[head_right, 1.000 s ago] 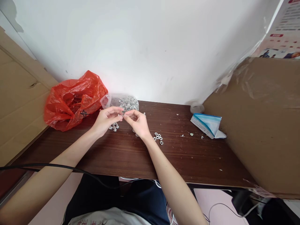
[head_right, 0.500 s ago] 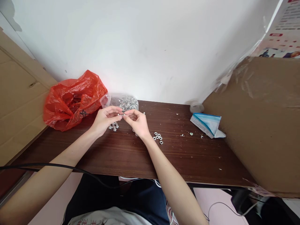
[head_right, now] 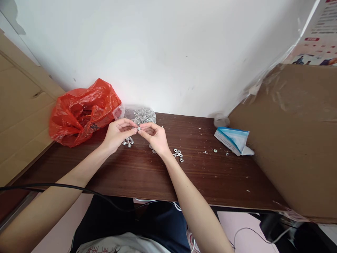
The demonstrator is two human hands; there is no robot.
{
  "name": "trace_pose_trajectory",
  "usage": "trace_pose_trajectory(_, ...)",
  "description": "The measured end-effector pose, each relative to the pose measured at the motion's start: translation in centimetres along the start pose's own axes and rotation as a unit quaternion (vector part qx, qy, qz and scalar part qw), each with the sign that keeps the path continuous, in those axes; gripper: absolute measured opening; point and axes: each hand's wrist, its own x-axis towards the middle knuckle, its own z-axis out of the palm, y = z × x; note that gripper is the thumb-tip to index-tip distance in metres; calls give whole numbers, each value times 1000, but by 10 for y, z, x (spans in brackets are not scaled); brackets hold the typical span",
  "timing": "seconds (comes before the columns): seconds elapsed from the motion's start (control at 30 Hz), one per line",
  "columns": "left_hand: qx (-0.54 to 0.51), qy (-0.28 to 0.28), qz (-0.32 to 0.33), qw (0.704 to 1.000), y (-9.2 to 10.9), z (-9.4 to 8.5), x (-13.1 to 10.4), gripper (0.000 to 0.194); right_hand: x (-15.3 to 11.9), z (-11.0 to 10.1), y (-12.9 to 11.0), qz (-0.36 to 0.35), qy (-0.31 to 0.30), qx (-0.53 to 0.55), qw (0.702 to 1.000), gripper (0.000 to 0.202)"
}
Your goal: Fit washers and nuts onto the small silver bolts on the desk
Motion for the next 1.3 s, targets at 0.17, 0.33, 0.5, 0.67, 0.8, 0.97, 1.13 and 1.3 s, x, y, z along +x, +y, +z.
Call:
trace_pose_trajectory(0.17,-3,0,1,1000,0,1,0,27,-4,0,-3,-56,-7,-135,989,27)
trace_pose_trajectory(0.33,-10,-28,-2,1000,0,4,-3,26,-7,0,-5,-133,-13,-298,945,42)
trace_pose_trajectory(0.5,-5,-43,-4,999,1,6,-4,26,-8,1,-4,-125,-29,-292,948,48)
trace_pose_trajectory(0.67,-5,-31,-3,999,2,5,-3,27,-9,-3,-8,-98,-41,-287,952,41)
trace_pose_trajectory(0.8,-14,-22,4,1000,2,3,-2,27,-11,-5,-12,-99,-75,-324,938,24)
trace_pose_trajectory(0.97,-14,-23,4,1000,1,2,-1,28,-12,-4,-12,-95,-91,-362,923,24)
trace_pose_trajectory(1.13,-25,-29,-2,999,1,3,-2,26,-11,-4,-10,-105,-91,-372,918,31)
trace_pose_trajectory(1.3,-29,-34,-6,999,1,3,-2,25,-10,-4,-6,-118,-86,-355,923,38)
